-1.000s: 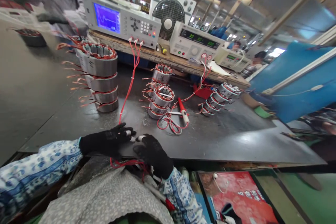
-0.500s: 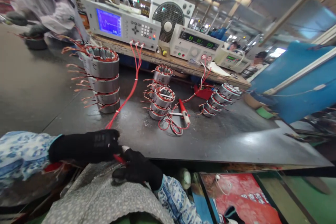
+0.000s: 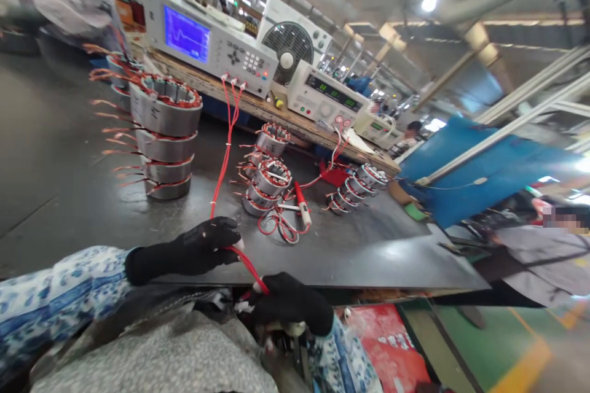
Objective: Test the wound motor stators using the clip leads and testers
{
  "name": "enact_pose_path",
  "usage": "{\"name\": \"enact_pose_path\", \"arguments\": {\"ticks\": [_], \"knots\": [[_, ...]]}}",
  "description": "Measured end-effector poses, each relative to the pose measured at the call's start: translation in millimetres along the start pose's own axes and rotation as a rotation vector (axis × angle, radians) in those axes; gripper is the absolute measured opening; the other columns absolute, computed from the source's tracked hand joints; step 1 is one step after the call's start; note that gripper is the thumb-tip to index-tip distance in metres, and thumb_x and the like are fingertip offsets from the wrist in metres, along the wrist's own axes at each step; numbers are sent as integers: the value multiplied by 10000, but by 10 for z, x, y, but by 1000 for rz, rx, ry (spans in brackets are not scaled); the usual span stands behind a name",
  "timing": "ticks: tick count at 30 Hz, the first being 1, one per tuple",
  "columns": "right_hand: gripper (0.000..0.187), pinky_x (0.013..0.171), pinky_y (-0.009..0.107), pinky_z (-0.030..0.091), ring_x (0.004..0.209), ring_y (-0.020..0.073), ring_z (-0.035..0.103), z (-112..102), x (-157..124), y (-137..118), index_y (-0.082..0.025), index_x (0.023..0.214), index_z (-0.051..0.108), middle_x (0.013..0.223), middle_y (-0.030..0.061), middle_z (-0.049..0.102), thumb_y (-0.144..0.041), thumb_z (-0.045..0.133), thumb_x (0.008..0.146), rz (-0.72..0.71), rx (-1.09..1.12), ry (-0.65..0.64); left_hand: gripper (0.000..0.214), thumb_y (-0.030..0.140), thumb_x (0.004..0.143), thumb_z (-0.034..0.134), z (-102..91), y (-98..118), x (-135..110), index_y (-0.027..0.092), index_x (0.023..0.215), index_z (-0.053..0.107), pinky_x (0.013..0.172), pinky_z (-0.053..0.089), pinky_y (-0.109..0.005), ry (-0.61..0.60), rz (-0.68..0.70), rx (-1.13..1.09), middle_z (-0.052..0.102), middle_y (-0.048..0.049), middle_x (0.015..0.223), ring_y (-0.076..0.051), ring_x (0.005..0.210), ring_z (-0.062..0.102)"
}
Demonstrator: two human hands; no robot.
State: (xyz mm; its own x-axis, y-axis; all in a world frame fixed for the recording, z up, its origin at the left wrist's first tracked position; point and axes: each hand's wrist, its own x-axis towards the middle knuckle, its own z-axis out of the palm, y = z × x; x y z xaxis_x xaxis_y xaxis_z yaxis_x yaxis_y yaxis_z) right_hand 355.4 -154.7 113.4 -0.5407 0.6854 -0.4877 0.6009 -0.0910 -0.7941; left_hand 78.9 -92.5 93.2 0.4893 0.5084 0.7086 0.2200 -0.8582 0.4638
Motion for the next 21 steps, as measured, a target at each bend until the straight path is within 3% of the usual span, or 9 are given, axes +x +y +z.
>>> {"name": "enact_pose_path", "arguments": {"ticks": [3,6,9,13,15,18,21], "knots": [[394,527,249,415,536,135,551,-67,-81,192,-164,913,741,619,-8,632,-556,704,897,77,84,130,178,367,996,685,71,-34,-120,209,1039,756,816,604,-352,-4,-51,-92,764,-93,977,-224,871,717],[432,508,258,371,521,133,486,-103,-108,299,-180,735,680,558,-19,556,-593,780,813,80,-33,244,201,396,979,692,107,-3,-171,236,1062,780,824,614,-352,-25,-63,-162,773,-102,1008,-236,909,728],[405,587,289,424,604,152,508,-137,-142,254,-190,686,659,634,5,590,-535,720,889,-99,-174,403,221,435,966,694,51,89,-87,233,924,773,732,591,-321,1,-249,-218,755,-63,872,-214,785,702],[178,743,310,516,795,184,626,-152,-147,126,-205,847,736,936,59,731,-380,770,861,-354,-358,346,228,408,940,699,-156,219,107,218,829,758,658,524,-289,-25,-381,-354,739,-41,793,-199,727,681],[175,765,315,538,816,191,652,-221,-139,108,-209,851,731,938,65,742,-373,789,834,-399,-383,387,252,424,925,688,-248,250,149,212,802,749,604,492,-278,-25,-442,-401,725,-39,747,-189,668,656],[239,630,276,503,647,160,608,-440,-183,102,-206,773,703,722,19,684,-422,751,864,-331,-383,577,312,486,885,685,-324,252,148,202,758,714,520,425,-253,-48,-588,-419,663,-14,634,-153,541,568],[216,522,250,438,535,144,564,-628,-273,20,-201,907,727,632,-17,640,-416,700,901,-256,-344,868,339,524,839,713,-347,236,136,194,760,696,530,424,-234,-94,-702,-420,638,4,612,-139,547,552]]}}
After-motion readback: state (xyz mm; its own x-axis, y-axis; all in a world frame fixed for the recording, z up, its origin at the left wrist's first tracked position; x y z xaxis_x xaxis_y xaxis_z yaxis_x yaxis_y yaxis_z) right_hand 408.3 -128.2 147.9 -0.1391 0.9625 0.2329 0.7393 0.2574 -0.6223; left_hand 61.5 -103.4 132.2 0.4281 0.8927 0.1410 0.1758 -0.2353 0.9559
